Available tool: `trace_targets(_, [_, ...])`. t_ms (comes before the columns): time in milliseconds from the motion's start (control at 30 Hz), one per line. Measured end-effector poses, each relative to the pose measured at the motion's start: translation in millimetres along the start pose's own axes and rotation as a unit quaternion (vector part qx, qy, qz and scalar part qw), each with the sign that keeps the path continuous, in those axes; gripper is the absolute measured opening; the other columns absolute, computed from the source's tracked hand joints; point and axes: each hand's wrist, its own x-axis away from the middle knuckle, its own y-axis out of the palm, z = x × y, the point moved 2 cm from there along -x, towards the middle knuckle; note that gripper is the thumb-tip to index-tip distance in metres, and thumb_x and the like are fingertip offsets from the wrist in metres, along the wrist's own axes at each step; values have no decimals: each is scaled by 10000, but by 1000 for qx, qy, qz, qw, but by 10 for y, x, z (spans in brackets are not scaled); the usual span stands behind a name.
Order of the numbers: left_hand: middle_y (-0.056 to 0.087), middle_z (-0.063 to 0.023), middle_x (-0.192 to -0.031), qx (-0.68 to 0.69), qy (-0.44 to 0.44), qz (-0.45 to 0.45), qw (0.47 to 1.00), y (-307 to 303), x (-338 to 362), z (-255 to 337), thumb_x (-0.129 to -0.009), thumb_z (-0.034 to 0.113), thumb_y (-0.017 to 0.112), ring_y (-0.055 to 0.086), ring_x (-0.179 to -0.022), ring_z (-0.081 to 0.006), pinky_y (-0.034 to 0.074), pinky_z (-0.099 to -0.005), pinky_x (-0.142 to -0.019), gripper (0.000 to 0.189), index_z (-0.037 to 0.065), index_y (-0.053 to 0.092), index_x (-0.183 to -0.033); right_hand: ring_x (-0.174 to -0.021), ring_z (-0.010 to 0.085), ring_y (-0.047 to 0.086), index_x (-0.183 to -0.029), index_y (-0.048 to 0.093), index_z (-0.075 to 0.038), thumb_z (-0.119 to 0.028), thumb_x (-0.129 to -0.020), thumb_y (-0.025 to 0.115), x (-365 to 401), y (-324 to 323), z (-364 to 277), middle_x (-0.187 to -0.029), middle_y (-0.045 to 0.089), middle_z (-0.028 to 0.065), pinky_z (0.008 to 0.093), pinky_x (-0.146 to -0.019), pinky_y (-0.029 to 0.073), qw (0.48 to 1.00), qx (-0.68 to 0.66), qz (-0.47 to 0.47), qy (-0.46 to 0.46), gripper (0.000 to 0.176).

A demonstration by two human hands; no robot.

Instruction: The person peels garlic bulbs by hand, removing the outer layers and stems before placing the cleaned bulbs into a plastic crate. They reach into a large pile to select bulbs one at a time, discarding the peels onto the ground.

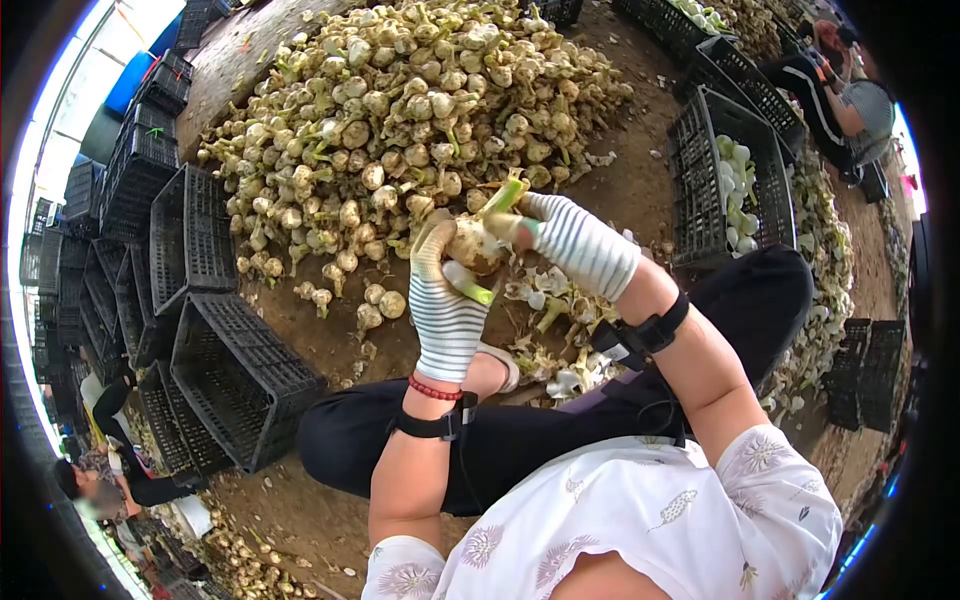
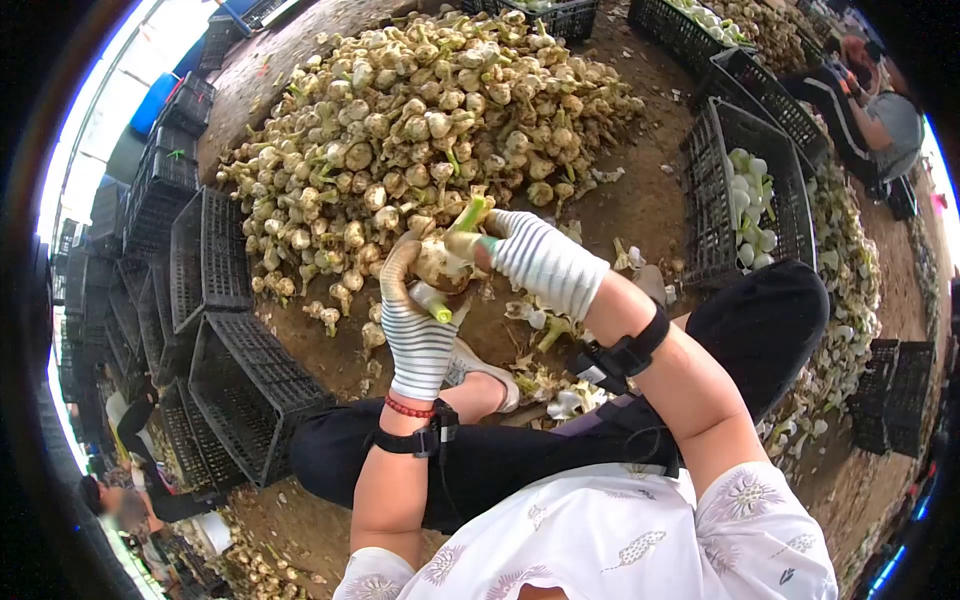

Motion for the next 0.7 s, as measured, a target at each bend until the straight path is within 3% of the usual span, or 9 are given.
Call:
trace_targets(67, [497,-123,-1323,-40,49,9,998,4,-11,61,-638,9,866,553,-1162,-244,500,-340,-977,843,77,401,-1337,-724,71,539,-1189,638,0,-256,-899,660,11,-35,-13,-864,641,4,244,-642,460,999,32,-2,27,388])
trace_targets(167, [545,-114,-1230,87,-43,3,995,-13,2,106,-702,57,843,566,-1126,-227,503,-341,-960,719,59,435,-1294,-728,68,538,-1201,624,45,-105,-858,632,11,-99,98,-831,631,8,241,-647,463,998,38,4,51,375])
trace_targets(267, [547,-122,-1219,390,-244,-55,886,-43,-20,50,-741,11,802,589,-1071,-203,517,-325,-938,701,56,407,-1319,-741,61,540,-1247,591,55,-95,-872,630,-8,-262,256,-851,637,-1,246,-661,475,999,37,7,9,406])
trace_targets(367, [544,-120,-1221,410,-260,-51,873,-46,-7,82,-736,12,807,586,-1076,-198,521,-321,-922,720,58,402,-1330,-804,66,560,-1291,556,52,-144,-893,657,17,-319,308,-906,658,16,237,-717,487,999,-7,-22,49,455])
trace_targets(400, [525,-113,-1243,350,-230,-54,907,-14,5,47,-720,14,821,585,-1073,-199,522,-320,-916,740,67,398,-1324,-906,73,564,-1314,542,34,-304,-901,700,75,-316,238,-1000,664,37,242,-803,482,998,-15,-46,36,557])
trace_targets(433, [525,-113,-1243,349,-230,-57,907,15,11,22,-720,14,821,585,-1073,-199,522,-320,-916,740,67,398,-1324,-906,73,564,-1314,542,34,-304,-901,700,101,-287,201,-1000,664,37,242,-803,482,998,-17,-44,36,557])
trace_targets(533, [479,-101,-1272,210,-95,-21,973,93,5,-55,-690,18,844,551,-1111,-216,499,-326,-945,769,84,383,-1302,-1044,90,535,-1302,550,18,-570,-829,690,60,-161,187,-1122,645,63,272,-910,452,995,-41,-68,-65,767])
trace_targets(633, [471,-109,-1266,194,-73,-5,978,96,-17,13,-682,39,856,530,-1134,-220,479,-332,-972,771,84,385,-1291,-1059,111,549,-1316,524,4,-554,-833,697,50,38,123,-1097,654,64,284,-926,451,993,-117,-18,-29,758])
trace_targets(700, [465,-109,-1266,144,-77,-2,987,86,-6,-30,-666,61,871,524,-1136,-218,467,-338,-990,783,80,385,-1279,-988,108,586,-1309,518,-24,-491,-854,711,-18,115,157,-1058,653,44,263,-841,492,987,-155,-4,-52,680])
